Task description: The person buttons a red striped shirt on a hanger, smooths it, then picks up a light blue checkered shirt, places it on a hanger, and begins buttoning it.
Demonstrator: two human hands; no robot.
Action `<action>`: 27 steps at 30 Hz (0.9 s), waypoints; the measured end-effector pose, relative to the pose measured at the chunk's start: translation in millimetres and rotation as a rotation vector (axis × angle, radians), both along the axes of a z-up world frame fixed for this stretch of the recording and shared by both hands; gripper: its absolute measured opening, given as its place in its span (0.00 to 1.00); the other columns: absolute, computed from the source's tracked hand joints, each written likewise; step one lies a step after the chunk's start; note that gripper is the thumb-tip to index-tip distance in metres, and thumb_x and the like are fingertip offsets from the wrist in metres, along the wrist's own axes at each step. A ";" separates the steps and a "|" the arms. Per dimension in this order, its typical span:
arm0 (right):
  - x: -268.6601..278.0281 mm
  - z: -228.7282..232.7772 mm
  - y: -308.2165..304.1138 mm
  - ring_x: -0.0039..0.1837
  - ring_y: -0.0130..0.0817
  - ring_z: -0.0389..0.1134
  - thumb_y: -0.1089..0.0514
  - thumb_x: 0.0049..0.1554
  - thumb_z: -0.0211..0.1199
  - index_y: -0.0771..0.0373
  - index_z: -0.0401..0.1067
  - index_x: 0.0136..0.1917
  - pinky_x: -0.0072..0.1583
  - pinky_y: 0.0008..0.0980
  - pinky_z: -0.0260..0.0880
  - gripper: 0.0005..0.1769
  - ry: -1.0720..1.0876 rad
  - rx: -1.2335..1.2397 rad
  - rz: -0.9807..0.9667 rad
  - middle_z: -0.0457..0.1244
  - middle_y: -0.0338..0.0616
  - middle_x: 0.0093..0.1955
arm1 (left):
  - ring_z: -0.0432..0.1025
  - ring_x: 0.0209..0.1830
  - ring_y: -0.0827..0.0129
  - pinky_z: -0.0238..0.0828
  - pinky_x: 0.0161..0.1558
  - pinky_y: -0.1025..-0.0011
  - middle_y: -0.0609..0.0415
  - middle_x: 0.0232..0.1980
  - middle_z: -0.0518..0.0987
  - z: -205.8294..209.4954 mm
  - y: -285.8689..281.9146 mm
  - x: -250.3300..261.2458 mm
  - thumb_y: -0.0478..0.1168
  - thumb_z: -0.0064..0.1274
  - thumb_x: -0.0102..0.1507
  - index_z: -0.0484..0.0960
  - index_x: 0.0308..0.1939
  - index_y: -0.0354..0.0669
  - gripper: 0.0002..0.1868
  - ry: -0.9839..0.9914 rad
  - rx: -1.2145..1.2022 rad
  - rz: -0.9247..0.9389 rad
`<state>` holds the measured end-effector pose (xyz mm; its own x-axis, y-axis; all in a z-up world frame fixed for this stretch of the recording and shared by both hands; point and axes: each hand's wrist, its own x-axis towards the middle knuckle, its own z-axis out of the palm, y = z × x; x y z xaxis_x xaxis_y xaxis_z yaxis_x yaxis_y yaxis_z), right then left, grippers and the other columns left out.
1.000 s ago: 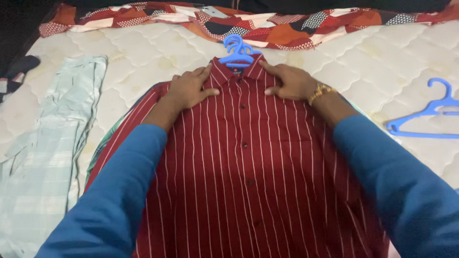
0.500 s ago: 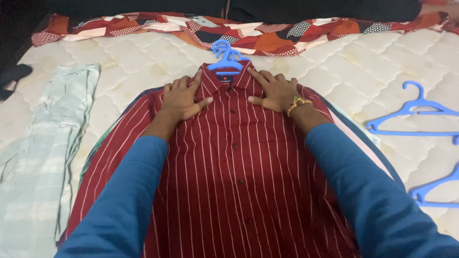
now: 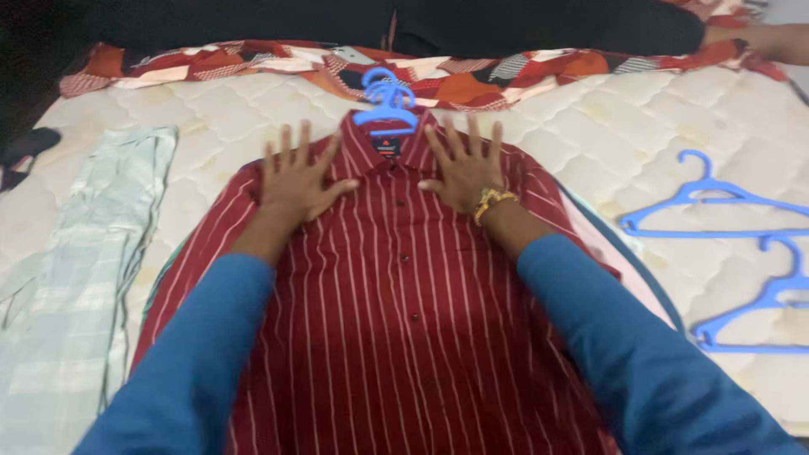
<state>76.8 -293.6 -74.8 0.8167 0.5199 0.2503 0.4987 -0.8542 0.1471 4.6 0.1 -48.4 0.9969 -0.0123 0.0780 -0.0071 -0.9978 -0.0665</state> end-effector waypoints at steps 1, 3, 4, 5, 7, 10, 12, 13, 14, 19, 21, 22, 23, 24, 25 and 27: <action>-6.2 1.0 -1.7 0.85 0.60 0.28 0.16 0.56 0.40 0.46 0.32 0.84 0.73 0.79 0.19 0.55 -0.092 0.018 0.023 0.30 0.47 0.87 | 0.31 0.82 0.40 0.25 0.73 0.37 0.42 0.83 0.36 5.7 4.7 -9.1 0.83 0.23 0.60 0.35 0.81 0.71 0.51 -0.009 -0.007 0.029; -26.0 8.4 -7.6 0.85 0.59 0.27 0.16 0.53 0.39 0.47 0.33 0.84 0.72 0.79 0.19 0.58 -0.067 0.058 0.014 0.30 0.47 0.87 | 0.34 0.82 0.40 0.27 0.73 0.36 0.42 0.84 0.37 13.8 18.8 -31.8 0.82 0.23 0.60 0.35 0.82 0.69 0.51 -0.061 -0.049 0.074; -38.8 12.2 -11.2 0.84 0.58 0.27 0.15 0.52 0.39 0.47 0.33 0.84 0.72 0.79 0.19 0.59 -0.055 0.080 0.010 0.30 0.48 0.87 | 0.35 0.82 0.39 0.28 0.73 0.36 0.42 0.84 0.38 16.3 28.4 -44.3 0.81 0.23 0.60 0.36 0.82 0.67 0.51 -0.100 -0.082 0.082; -53.4 15.9 -17.9 0.85 0.58 0.27 0.15 0.53 0.38 0.46 0.33 0.84 0.72 0.79 0.20 0.58 -0.050 0.031 -0.018 0.30 0.47 0.87 | 0.37 0.81 0.38 0.30 0.73 0.36 0.41 0.84 0.40 17.5 37.3 -56.5 0.81 0.23 0.61 0.37 0.83 0.65 0.52 -0.139 -0.116 0.091; -76.1 27.5 -35.8 0.85 0.58 0.28 0.14 0.54 0.36 0.43 0.32 0.84 0.72 0.80 0.22 0.56 -0.046 -0.058 -0.076 0.30 0.46 0.87 | 0.40 0.82 0.44 0.31 0.75 0.40 0.44 0.84 0.45 19.1 54.9 -80.4 0.80 0.23 0.61 0.38 0.82 0.66 0.51 -0.129 -0.079 0.021; -86.5 44.8 -68.0 0.84 0.62 0.28 0.12 0.53 0.36 0.38 0.25 0.84 0.71 0.83 0.25 0.57 0.267 -0.047 -0.406 0.27 0.46 0.87 | 0.48 0.82 0.53 0.39 0.76 0.42 0.51 0.83 0.52 21.9 81.9 -103.4 0.80 0.25 0.62 0.42 0.81 0.64 0.49 0.001 -0.028 0.082; -90.2 50.0 -93.0 0.84 0.66 0.29 0.12 0.53 0.37 0.36 0.24 0.84 0.70 0.84 0.29 0.57 0.408 0.022 -0.528 0.28 0.46 0.87 | 0.56 0.78 0.51 0.51 0.73 0.43 0.51 0.83 0.53 21.2 93.3 -111.1 0.80 0.28 0.61 0.43 0.81 0.64 0.50 0.128 -0.040 0.220; -92.3 50.6 -102.8 0.84 0.68 0.30 0.12 0.54 0.38 0.36 0.23 0.84 0.70 0.84 0.31 0.57 0.480 0.059 -0.585 0.28 0.45 0.88 | 0.60 0.75 0.47 0.58 0.70 0.43 0.48 0.83 0.52 23.1 102.3 -114.1 0.79 0.29 0.61 0.43 0.83 0.64 0.51 0.191 -0.069 0.308; -96.4 50.0 -113.6 0.83 0.67 0.34 0.13 0.52 0.42 0.39 0.25 0.84 0.70 0.82 0.35 0.60 0.491 0.096 -0.594 0.31 0.47 0.87 | 0.64 0.72 0.43 0.65 0.66 0.43 0.45 0.83 0.51 20.2 107.8 -118.1 0.79 0.31 0.61 0.44 0.84 0.64 0.52 0.255 -0.103 0.395; -126.8 54.5 -152.0 0.71 0.63 0.65 0.15 0.55 0.53 0.64 0.67 0.72 0.67 0.57 0.69 0.55 0.480 0.078 -0.493 0.60 0.60 0.75 | 0.78 0.59 0.38 0.73 0.59 0.45 0.24 0.60 0.79 12.7 124.3 -157.8 0.78 0.43 0.70 0.79 0.62 0.26 0.51 0.022 -0.396 0.497; -154.4 57.2 -158.6 0.67 0.61 0.66 0.21 0.52 0.59 0.62 0.69 0.68 0.61 0.55 0.71 0.48 0.344 0.126 -0.436 0.63 0.58 0.68 | 0.72 0.62 0.38 0.67 0.60 0.42 0.26 0.62 0.74 21.9 112.2 -185.4 0.77 0.44 0.68 0.80 0.61 0.29 0.49 0.018 -0.382 0.561; -167.3 59.9 -161.1 0.64 0.60 0.67 0.24 0.51 0.62 0.61 0.70 0.67 0.58 0.54 0.72 0.45 0.271 0.152 -0.405 0.65 0.57 0.64 | 0.66 0.66 0.38 0.62 0.62 0.39 0.28 0.66 0.69 26.7 99.9 -198.4 0.76 0.46 0.65 0.75 0.64 0.31 0.49 -0.031 -0.316 0.578; -180.0 61.4 -164.0 0.63 0.59 0.68 0.26 0.52 0.63 0.62 0.71 0.64 0.57 0.53 0.73 0.43 0.218 0.134 -0.386 0.65 0.57 0.63 | 0.59 0.69 0.38 0.56 0.63 0.36 0.30 0.70 0.63 31.5 86.3 -211.8 0.76 0.47 0.63 0.70 0.67 0.34 0.50 -0.081 -0.249 0.593; -192.4 60.7 -167.7 0.63 0.57 0.69 0.28 0.52 0.65 0.63 0.71 0.61 0.56 0.51 0.73 0.40 0.166 0.115 -0.366 0.66 0.57 0.62 | 0.60 0.68 0.41 0.58 0.63 0.38 0.31 0.70 0.64 35.0 73.6 -229.8 0.77 0.46 0.62 0.68 0.70 0.33 0.52 -0.121 -0.216 0.531; -202.1 58.5 -172.0 0.62 0.56 0.69 0.30 0.52 0.66 0.65 0.72 0.58 0.55 0.50 0.74 0.38 0.113 0.096 -0.345 0.67 0.57 0.61 | 0.61 0.67 0.44 0.60 0.63 0.40 0.32 0.69 0.64 37.3 61.5 -249.4 0.78 0.45 0.62 0.67 0.72 0.33 0.54 -0.162 -0.183 0.469; -210.9 50.7 -181.2 0.57 0.58 0.71 0.35 0.52 0.67 0.63 0.67 0.65 0.53 0.52 0.73 0.39 0.216 0.186 -0.334 0.67 0.59 0.57 | 0.61 0.66 0.48 0.60 0.64 0.43 0.36 0.69 0.64 42.4 42.9 -271.6 0.77 0.45 0.61 0.63 0.76 0.42 0.53 -0.120 -0.130 0.338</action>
